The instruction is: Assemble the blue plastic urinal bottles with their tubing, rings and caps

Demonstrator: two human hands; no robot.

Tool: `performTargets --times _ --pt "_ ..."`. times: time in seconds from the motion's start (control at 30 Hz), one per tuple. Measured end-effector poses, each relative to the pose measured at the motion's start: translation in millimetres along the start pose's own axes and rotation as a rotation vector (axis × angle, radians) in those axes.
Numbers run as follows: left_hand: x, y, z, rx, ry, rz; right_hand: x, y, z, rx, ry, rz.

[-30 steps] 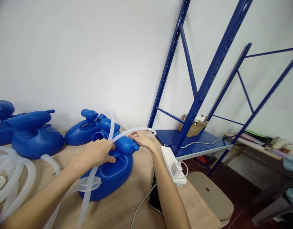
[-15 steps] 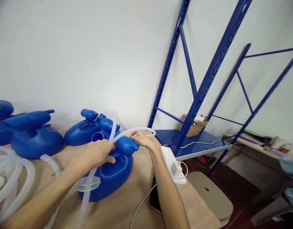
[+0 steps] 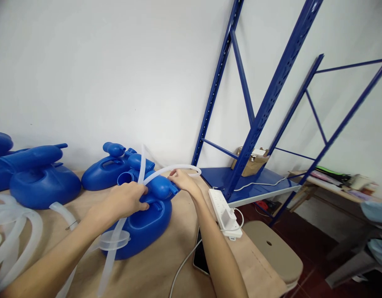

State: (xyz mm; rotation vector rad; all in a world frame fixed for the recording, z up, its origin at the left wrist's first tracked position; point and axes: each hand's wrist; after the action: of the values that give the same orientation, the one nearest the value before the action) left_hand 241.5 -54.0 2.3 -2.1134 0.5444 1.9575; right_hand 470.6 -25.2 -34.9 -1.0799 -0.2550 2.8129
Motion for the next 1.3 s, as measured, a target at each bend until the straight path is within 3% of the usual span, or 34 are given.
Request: performTargets --times 0.33,0.67,0.9,1.13,1.3 --pt "1.7 0.9 -5.6 0.013 -0.008 -0.005 2.5 -0.3 -2.4 0.026 0.008 0.016" --pt "29.3 -18.4 -10.0 -0.065 0.004 -0.151 4.2 -8.4 -16.1 0.024 -0.001 -0.080" --pt "36.4 -25.1 -11.9 -0.072 -0.002 -0.188 3.4 -13.6 -20.4 0.039 -0.152 -0.113" --pt "34.7 -25.5 -7.0 -0.076 -0.047 -0.210 -18.8 -14.6 -34.9 0.006 -0.363 -0.122" --pt "35.4 -28.8 -3.6 -0.070 -0.060 -0.223 -31.2 -12.1 -26.5 -0.105 -0.371 -0.176"
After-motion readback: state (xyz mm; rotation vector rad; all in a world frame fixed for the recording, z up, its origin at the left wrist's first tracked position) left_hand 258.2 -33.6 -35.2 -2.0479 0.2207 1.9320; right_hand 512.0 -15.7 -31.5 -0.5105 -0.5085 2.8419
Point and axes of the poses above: each hand's wrist, its own y-axis away from the middle knuckle, its own x-axis out of the palm, z = x × y, and after that the axes turned 10 degrees about -x, right-handed
